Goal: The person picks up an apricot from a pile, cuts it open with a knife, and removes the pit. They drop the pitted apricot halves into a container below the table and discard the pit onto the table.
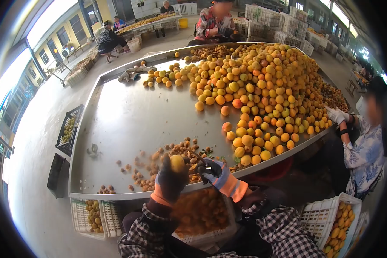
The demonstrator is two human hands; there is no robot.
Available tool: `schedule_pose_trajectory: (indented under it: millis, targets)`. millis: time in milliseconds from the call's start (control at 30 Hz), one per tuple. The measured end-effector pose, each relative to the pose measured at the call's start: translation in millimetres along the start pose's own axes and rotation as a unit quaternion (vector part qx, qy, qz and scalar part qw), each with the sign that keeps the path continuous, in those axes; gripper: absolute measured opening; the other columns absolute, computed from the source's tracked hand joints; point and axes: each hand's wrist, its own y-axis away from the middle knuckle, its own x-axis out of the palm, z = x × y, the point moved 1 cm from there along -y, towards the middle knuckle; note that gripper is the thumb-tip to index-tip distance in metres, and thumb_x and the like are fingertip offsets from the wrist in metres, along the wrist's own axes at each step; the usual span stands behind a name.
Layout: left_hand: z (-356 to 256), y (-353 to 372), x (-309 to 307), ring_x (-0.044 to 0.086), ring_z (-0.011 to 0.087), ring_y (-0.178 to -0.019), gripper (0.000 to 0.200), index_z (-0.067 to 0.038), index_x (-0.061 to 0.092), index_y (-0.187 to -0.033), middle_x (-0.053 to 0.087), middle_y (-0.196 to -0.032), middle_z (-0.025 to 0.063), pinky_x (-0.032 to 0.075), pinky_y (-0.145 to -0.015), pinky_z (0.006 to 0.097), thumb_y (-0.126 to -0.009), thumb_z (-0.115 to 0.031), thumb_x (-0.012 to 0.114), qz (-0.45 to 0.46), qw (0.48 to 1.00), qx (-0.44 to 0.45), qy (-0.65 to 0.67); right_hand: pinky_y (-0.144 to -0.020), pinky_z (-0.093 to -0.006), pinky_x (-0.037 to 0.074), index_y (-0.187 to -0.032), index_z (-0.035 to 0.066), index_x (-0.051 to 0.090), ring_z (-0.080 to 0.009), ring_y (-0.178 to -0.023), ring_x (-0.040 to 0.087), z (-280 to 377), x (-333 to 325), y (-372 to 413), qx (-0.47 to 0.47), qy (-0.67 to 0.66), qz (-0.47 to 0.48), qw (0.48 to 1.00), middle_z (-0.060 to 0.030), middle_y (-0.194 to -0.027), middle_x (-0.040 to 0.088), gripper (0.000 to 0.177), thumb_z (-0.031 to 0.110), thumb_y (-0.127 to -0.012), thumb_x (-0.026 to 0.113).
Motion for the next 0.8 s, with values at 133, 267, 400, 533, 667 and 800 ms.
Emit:
schedule_pose_trajectory:
  millis: [133, 267, 400, 533, 667, 800]
  targets:
    - [-23, 7, 4, 0.055, 0.0164, -0.067, 0.06, 0.001, 0.059, -0.107, 0.057, -0.077, 0.0043, 0.046, -0.062, 0.024, -0.09, -0.056, 0.05, -0.032, 0.99, -0.105, 0.086, -0.062, -0.0181, 0.043, -0.108, 0.003, 0.059, -0.0033, -0.068, 0.053, 0, 5, -5, 0.006, 0.029, 0.015, 0.999, 0.0031, -0.079, 0.058, 0.019, 0.009, -0.09, 0.061]
    - [-18, 3, 2, 0.054, 0.0147, -0.065, 0.061, 0.001, 0.06, -0.108, 0.056, -0.075, 0.0037, 0.044, -0.058, 0.0226, -0.09, -0.057, 0.05, -0.062, 0.996, -0.051, 0.049, -0.066, -0.0206, 0.046, -0.107, 0.002, 0.059, -0.0035, -0.077, 0.054, -10, 6, -9, -0.004, 0.028, 0.003, 1.0, 0.0006, -0.087, 0.063, 0.018, 0.006, -0.089, 0.061]
    - [-34, 11, -7, 0.058, 0.0114, -0.065, 0.031, -0.003, 0.058, -0.111, 0.062, -0.081, 0.0022, 0.048, -0.056, 0.0264, -0.088, -0.022, 0.065, -0.121, 0.985, -0.042, 0.114, -0.063, -0.0194, 0.044, -0.104, 0.002, 0.061, -0.0037, -0.071, 0.052, -8, 12, -13, -0.006, -0.022, -0.001, 1.0, 0.0014, -0.083, 0.061, 0.015, 0.007, -0.09, 0.061]
    - [-93, 45, -35, 0.055, 0.0116, -0.064, 0.05, 0.0, 0.057, -0.118, 0.062, -0.084, 0.0052, 0.045, -0.059, 0.023, -0.093, -0.043, 0.052, -0.042, 0.997, 0.04, -0.059, -0.058, -0.0199, 0.043, -0.102, 0.003, 0.063, -0.0055, -0.066, 0.054, -2, 13, -14, -0.021, -0.025, -0.007, 0.999, 0.0018, -0.079, 0.062, 0.013, 0.008, -0.091, 0.058]
    - [-135, 106, -114, 0.058, 0.0165, -0.073, 0.045, -0.002, 0.058, -0.115, 0.063, -0.085, 0.0076, 0.047, -0.065, 0.0277, -0.091, -0.04, 0.057, -0.187, 0.973, 0.045, 0.126, -0.053, -0.0208, 0.044, -0.105, 0.005, 0.062, -0.0071, -0.06, 0.055, -7, 6, -22, -0.015, -0.016, -0.028, 0.999, -0.0004, -0.072, 0.062, 0.015, 0.009, -0.092, 0.054]
    - [-117, 177, -282, 0.06, 0.0209, -0.077, 0.031, -0.008, 0.061, -0.104, 0.065, -0.088, 0.0069, 0.048, -0.071, 0.0336, -0.093, -0.036, 0.055, -0.313, 0.914, 0.054, 0.254, -0.052, -0.0208, 0.044, -0.104, 0.005, 0.063, -0.0071, -0.059, 0.056, -6, -8, -23, -0.004, -0.055, -0.045, 0.997, -0.001, -0.073, 0.063, 0.015, 0.009, -0.09, 0.058]
